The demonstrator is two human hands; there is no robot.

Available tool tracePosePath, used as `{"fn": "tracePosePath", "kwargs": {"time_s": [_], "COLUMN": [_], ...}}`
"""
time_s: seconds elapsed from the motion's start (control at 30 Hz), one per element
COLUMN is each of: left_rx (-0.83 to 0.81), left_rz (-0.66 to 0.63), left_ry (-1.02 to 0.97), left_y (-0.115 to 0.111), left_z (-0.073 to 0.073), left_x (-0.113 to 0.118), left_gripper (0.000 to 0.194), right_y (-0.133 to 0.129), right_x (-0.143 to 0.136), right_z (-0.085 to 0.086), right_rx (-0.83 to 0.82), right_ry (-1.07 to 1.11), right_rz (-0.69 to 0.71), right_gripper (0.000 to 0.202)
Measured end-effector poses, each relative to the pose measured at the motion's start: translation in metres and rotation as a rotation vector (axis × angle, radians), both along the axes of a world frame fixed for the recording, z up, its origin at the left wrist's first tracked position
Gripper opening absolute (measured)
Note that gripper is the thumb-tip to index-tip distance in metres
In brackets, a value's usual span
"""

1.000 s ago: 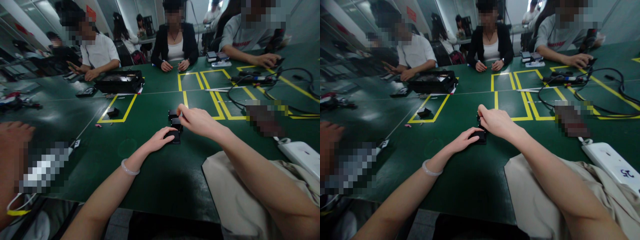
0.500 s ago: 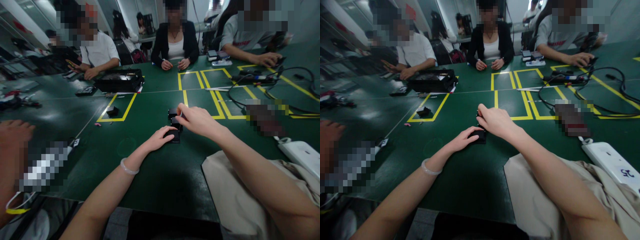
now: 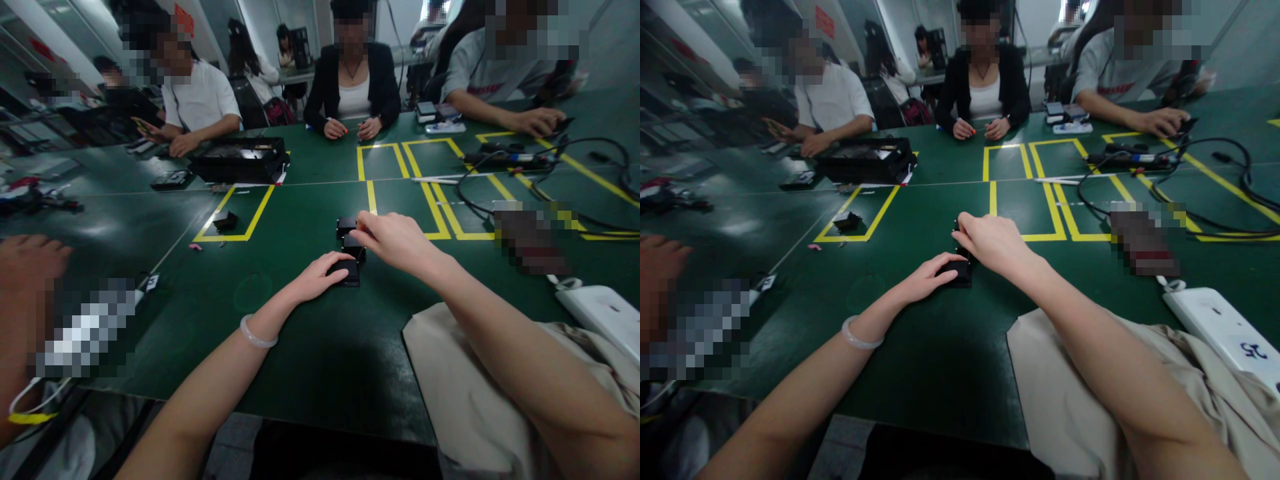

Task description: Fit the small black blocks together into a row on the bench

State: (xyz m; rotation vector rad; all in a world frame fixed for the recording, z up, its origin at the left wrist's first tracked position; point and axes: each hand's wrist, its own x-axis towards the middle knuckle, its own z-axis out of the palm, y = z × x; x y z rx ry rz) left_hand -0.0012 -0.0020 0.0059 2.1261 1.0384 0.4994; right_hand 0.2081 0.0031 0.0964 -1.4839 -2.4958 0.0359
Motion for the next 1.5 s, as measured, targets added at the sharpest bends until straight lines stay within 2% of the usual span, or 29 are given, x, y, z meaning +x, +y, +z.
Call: {"fn": "tracePosePath", "kwargs": {"time_s": [0.27,0.57,0.8,0.97,1.2,1.37,1.5], "left_rx": [0.010,0.019,0.014,0.016,0.018,0.024,0.028], "left_rz": [-0.014,-0.010,-0.007,-0.004,-0.007,-0.006,-0.010], "left_ry": [-0.017,-0.005,-0.006,-0.008,-0.002,-0.007,-0.007], "left_y": [-0.0005,0.0001,-0.0007,-0.0010,-0.0011,-0.0005,-0.0004], "left_z": [0.0009,-0.0004,0.0007,0.0004,0.0013,-0.0003,-0.0008], "left_x": [0.0006,0.0013,0.0022,0.0023,0.0025,0.0025,0.0026], "left_gripper": [0.038,0.039,0.039,0.039,0.038,0.039,0.038], "right_y": [-0.0033,-0.0003,-0.0027,0.0003,-0.0021,-0.0004,-0.0009], "right_x": [0.0013,-0.0005,0.0000,0.0001,0.0012,0.0004,0.0009], "right_z": [0.0027,0.0001,0.0011,-0.0007,0.0027,0.0016,0.0007], "right_rx": [-0.048,0.002,-0.018,-0.005,-0.049,-0.030,-0.040], "right_ry": [0.075,-0.015,0.058,0.005,0.057,-0.002,0.012], "right_rz": [0.078,0.012,0.027,-0.014,0.009,-0.017,0.005], "right_gripper": [0.022,0.028,0.022,0.027,0.022,0.028,0.023]}}
